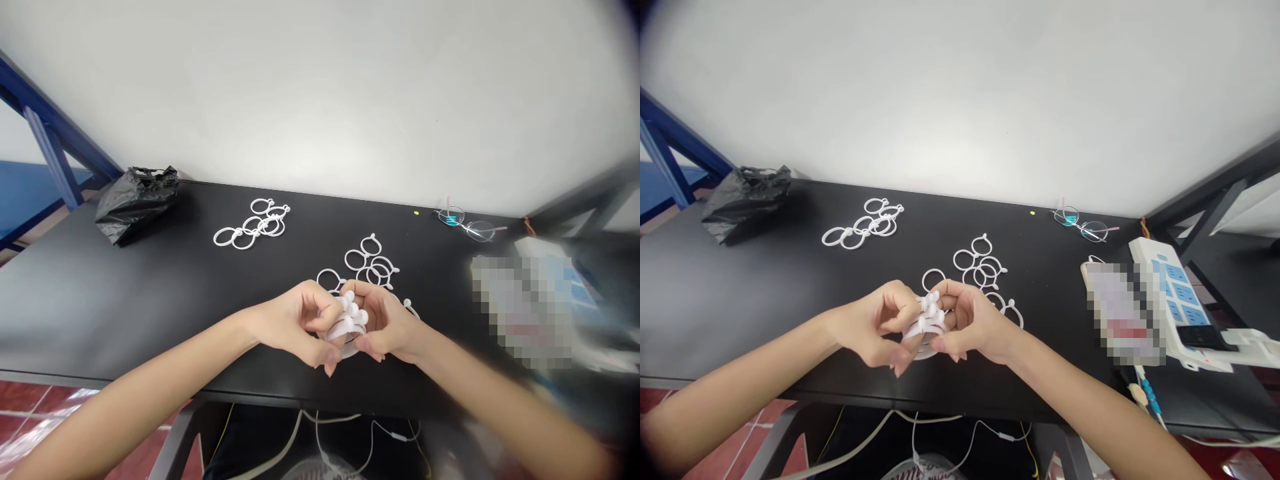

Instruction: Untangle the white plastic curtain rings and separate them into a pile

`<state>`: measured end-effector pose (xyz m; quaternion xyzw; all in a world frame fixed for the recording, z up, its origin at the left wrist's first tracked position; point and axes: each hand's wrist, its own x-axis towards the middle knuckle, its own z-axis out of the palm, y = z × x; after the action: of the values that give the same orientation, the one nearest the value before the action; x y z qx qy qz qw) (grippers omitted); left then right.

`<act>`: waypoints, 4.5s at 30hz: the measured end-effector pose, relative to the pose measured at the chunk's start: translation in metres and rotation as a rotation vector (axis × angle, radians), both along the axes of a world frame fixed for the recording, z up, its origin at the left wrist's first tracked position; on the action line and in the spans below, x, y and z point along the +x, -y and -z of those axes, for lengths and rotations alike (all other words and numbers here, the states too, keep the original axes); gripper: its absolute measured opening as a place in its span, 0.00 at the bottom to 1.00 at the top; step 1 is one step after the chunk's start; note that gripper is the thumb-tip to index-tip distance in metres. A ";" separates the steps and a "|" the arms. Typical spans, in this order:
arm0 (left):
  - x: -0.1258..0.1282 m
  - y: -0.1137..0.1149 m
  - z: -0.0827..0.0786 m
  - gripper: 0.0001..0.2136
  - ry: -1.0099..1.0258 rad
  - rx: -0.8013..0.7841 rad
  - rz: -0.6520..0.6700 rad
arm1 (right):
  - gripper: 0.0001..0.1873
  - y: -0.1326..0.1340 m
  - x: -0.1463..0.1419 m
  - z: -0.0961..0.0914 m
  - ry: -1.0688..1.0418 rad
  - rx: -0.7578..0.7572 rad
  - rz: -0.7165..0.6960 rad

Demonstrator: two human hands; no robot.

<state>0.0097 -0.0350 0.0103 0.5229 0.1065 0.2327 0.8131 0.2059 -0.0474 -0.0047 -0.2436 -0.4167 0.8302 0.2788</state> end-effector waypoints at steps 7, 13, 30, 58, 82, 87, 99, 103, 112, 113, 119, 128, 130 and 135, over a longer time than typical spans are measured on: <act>-0.002 -0.003 -0.010 0.23 -0.145 0.042 -0.135 | 0.22 -0.005 0.004 -0.002 0.055 -0.051 -0.031; 0.008 0.003 0.001 0.14 -0.315 0.428 -0.521 | 0.13 -0.002 0.004 -0.003 0.117 0.082 0.049; 0.006 -0.005 0.027 0.05 -0.812 1.285 -0.458 | 0.17 0.008 -0.010 -0.003 0.282 0.201 0.015; 0.003 -0.014 0.037 0.13 -0.425 1.461 -0.675 | 0.18 0.019 -0.006 -0.009 0.344 0.562 0.153; -0.009 -0.021 0.024 0.06 -0.450 1.276 -0.345 | 0.17 0.016 -0.003 -0.001 0.419 0.753 0.148; -0.008 -0.019 0.019 0.05 -0.392 1.039 -0.308 | 0.19 0.018 -0.003 -0.005 0.418 0.972 0.211; -0.007 -0.018 0.034 0.12 -0.493 1.447 -0.516 | 0.19 0.011 -0.009 -0.003 0.334 0.366 0.152; -0.008 -0.020 0.035 0.11 -0.531 1.673 -0.488 | 0.18 0.011 -0.006 -0.003 0.366 0.415 0.158; -0.011 -0.025 0.034 0.14 -0.487 1.652 -0.362 | 0.20 0.020 0.001 -0.006 0.515 0.918 0.114; -0.011 -0.025 0.033 0.13 -0.464 1.621 -0.364 | 0.19 0.020 0.002 -0.007 0.511 0.942 0.113; -0.007 -0.023 0.030 0.11 -0.522 1.518 -0.386 | 0.12 0.012 0.000 -0.007 0.433 0.592 0.089; -0.004 -0.020 0.026 0.15 -0.495 1.121 -0.226 | 0.11 0.017 -0.003 -0.008 0.460 0.820 0.089; -0.004 -0.020 0.025 0.17 -0.503 1.016 -0.212 | 0.11 0.018 -0.002 -0.009 0.446 0.948 0.111; -0.004 -0.022 0.026 0.13 -0.438 1.071 -0.267 | 0.06 0.015 -0.003 -0.006 0.421 0.812 0.146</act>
<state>0.0054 -0.0132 -0.0153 0.8783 0.2045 0.2409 0.3589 0.2032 -0.0620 0.0012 -0.3066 -0.7375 0.5105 0.3187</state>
